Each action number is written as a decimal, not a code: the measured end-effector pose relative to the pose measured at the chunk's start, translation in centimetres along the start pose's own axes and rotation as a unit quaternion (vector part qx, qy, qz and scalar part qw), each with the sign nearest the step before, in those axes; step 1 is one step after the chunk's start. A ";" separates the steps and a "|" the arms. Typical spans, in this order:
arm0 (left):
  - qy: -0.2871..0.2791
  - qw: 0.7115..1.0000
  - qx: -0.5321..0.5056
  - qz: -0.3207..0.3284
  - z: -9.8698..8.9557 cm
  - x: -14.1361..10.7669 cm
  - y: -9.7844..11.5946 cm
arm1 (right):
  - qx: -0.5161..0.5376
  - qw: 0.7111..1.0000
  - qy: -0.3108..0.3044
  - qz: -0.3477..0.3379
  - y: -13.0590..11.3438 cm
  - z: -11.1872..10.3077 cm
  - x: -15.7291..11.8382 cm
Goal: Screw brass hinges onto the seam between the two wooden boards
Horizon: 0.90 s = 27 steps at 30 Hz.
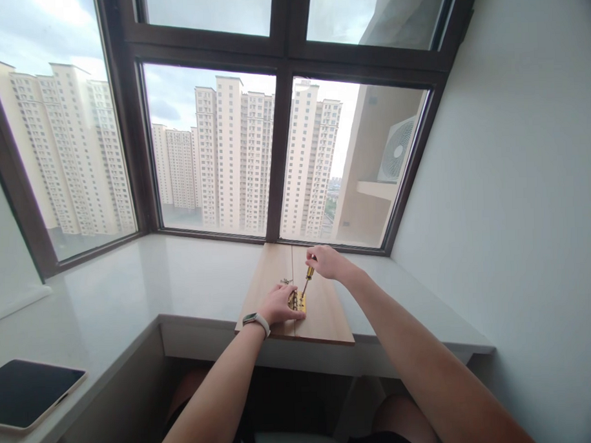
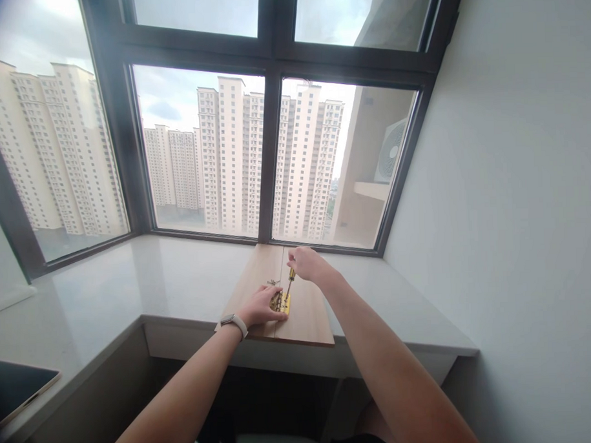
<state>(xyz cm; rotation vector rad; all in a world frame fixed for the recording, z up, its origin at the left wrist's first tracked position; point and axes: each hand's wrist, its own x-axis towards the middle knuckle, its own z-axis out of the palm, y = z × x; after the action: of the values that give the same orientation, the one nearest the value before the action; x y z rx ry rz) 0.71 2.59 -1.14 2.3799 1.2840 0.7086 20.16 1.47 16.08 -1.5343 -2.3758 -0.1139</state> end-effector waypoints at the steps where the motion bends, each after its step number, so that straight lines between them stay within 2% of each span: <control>1: 0.001 1.000 0.001 0.002 0.0 0.0 0.0 | -0.010 1.000 0.002 0.003 -0.1 0.0 -0.1; 5: 0.002 1.000 0.006 0.004 0.2 0.2 -0.1 | -0.031 0.999 0.019 0.020 -0.1 0.4 -0.2; 11: 0.004 1.000 0.007 0.003 0.2 0.1 -0.1 | 0.026 0.998 0.051 -0.021 -0.2 0.6 -0.2; 17: -0.001 1.000 0.003 -0.001 0.0 -0.1 0.1 | 0.049 0.999 -0.006 -0.014 -0.3 0.2 -0.1; 27: -0.007 1.000 -0.005 -0.006 -0.4 -0.2 0.6 | -0.002 0.999 0.003 0.035 -0.1 0.2 0.0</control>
<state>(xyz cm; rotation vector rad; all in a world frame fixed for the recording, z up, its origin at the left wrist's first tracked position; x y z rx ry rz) 0.77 2.18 -0.58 2.3644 1.2851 0.6931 20.03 1.46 15.85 -1.6147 -2.3154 -0.1089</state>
